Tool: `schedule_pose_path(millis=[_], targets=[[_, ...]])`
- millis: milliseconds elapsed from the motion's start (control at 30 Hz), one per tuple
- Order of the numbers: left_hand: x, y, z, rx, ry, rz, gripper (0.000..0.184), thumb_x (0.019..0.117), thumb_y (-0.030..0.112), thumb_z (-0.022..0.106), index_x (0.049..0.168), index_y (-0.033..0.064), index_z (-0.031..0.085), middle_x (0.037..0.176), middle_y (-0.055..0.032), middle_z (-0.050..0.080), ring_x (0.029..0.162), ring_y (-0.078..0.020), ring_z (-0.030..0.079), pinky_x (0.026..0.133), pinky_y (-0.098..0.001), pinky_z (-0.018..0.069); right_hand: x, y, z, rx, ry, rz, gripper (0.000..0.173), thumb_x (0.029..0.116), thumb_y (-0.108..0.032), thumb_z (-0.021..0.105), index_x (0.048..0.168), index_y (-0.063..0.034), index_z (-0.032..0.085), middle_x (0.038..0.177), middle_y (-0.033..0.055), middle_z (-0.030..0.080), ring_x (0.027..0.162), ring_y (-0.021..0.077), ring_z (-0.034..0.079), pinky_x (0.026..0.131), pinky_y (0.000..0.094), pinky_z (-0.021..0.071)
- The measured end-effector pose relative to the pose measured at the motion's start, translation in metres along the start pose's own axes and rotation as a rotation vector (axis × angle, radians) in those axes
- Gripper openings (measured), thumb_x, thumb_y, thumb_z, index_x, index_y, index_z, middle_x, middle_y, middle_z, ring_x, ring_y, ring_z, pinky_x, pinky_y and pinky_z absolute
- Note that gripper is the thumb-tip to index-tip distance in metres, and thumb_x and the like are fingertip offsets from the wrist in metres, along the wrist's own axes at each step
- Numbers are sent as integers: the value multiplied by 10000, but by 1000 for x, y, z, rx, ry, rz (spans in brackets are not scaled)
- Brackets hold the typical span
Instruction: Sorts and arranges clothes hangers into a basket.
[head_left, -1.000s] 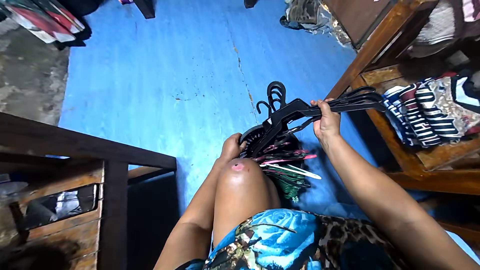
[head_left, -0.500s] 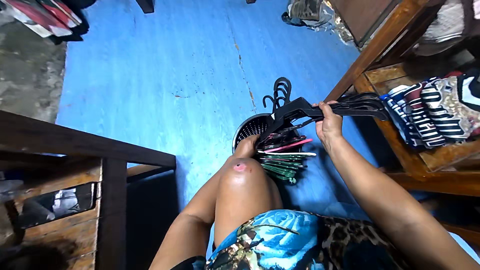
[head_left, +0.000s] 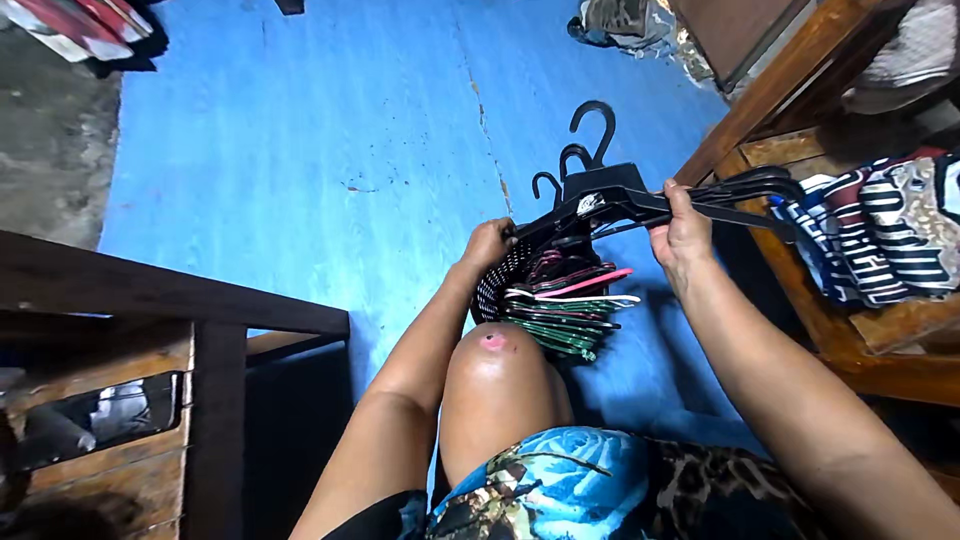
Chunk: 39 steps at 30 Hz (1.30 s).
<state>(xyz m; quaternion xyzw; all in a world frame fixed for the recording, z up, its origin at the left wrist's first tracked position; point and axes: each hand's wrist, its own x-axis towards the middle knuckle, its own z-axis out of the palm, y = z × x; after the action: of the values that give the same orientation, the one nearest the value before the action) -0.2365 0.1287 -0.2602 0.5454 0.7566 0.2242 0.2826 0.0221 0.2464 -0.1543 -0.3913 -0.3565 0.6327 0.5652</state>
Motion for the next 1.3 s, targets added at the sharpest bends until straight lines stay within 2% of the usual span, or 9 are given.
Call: schedule_pose_path(millis=[133,300,533,700,767,1000,1167,1233,1300], targets=[[-1,11,38,-80,-31,-124,384,975,130,650,1345,34,615,1219,-259,678,1183,-446,635,1029,-659,469,2,12,1,-46,45,-20,134,989,-73,637,1075,-55,536,916,93,673,849,197,694,805,395,605],[-26,-10,63,-261,-195,-35,658,1013,38,569,1603,50,278,1320,-182,666,1230,-371,628,1085,-586,451,8,23,-13,-129,124,-42,250,970,-111,691,1163,-18,562,969,101,678,892,189,683,843,377,588],[-40,5,78,-239,-133,39,752,862,196,807,1520,83,460,1513,-210,468,1424,-394,409,1160,-596,342,0,32,-14,-149,-23,-123,101,972,-68,652,1004,-80,557,863,49,683,832,165,692,819,376,594],[-49,16,71,-283,-214,287,471,913,154,753,1344,21,618,1401,-160,592,1316,-283,559,1137,-499,424,-4,26,-10,-139,78,-124,196,982,-85,661,1125,-31,538,908,78,675,835,178,697,827,371,602],[-63,16,71,-284,-329,370,482,920,142,736,1378,53,613,1450,-145,567,1353,-270,536,1158,-491,408,-3,16,-6,-110,153,-75,267,1000,-109,648,1210,-4,521,954,99,668,846,188,696,822,366,604],[-104,23,62,-183,-536,361,743,891,106,767,1554,88,429,1616,-128,403,1516,-295,345,1249,-479,245,-40,-9,8,-14,39,-102,55,1034,-80,571,1064,-55,532,857,76,694,832,191,712,840,377,602],[-114,13,71,-978,-450,89,630,1075,457,300,1495,4,422,1389,-115,610,1256,-131,580,1080,-317,452,-54,-4,-4,-39,-182,-277,156,968,16,609,989,-124,543,867,20,711,867,174,725,884,380,604],[-107,1,77,-1231,-452,36,923,996,737,153,1423,10,529,1272,-125,695,1153,-175,661,1015,-358,511,-51,-3,-13,-31,-227,-270,163,960,26,603,995,-125,553,889,30,726,893,185,730,901,398,599],[-94,-4,79,-1237,-466,-82,932,1020,664,24,1306,-12,599,1149,-116,743,1056,-179,705,962,-354,542,-49,-2,-18,-27,-247,-260,168,957,33,589,1000,-125,550,901,41,729,905,198,733,907,408,599]])
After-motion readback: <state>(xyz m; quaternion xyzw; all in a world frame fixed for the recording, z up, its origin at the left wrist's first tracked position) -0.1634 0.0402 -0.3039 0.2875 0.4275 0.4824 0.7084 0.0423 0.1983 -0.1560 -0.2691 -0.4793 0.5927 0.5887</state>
